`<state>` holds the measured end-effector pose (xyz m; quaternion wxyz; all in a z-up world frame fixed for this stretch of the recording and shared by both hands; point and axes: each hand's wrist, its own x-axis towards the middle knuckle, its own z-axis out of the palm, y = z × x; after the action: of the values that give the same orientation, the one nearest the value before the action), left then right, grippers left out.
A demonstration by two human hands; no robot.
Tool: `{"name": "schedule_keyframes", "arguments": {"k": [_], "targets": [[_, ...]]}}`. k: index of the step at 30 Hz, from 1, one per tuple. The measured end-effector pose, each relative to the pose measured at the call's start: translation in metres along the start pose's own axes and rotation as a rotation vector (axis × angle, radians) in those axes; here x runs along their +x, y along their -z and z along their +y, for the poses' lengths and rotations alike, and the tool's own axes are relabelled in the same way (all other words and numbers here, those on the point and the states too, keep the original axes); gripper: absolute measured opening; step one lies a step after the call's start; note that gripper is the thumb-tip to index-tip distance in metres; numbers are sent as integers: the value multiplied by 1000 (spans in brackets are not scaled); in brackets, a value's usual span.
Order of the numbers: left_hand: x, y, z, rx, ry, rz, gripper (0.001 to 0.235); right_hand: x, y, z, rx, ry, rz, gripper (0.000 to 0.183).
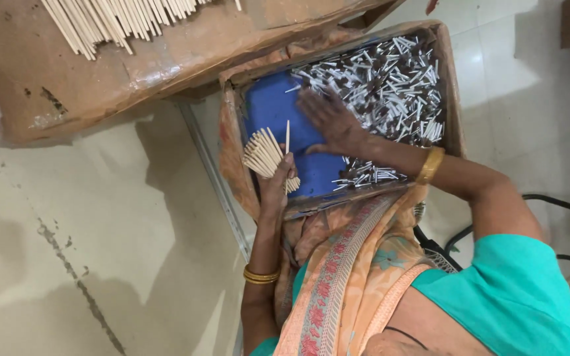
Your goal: Assembling small brushes by dipping stick ends into a liquid and attaching metal ferrules.
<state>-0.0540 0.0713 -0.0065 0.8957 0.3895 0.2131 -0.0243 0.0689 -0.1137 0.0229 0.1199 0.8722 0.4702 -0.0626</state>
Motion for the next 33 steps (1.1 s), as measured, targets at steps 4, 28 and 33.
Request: {"name": "schedule_keyframes", "arguments": {"k": [4,28,33], "targets": [[1,-10,7,171,-26,2,32,-28,-3,18,-100,-182,-247,107],[-1,-11,19,47,5,26,27,15,-7,56,486,-167,572,28],[-7,-19,30,17,-11,-11,28,20,-2,51,564,-250,517,18]]}}
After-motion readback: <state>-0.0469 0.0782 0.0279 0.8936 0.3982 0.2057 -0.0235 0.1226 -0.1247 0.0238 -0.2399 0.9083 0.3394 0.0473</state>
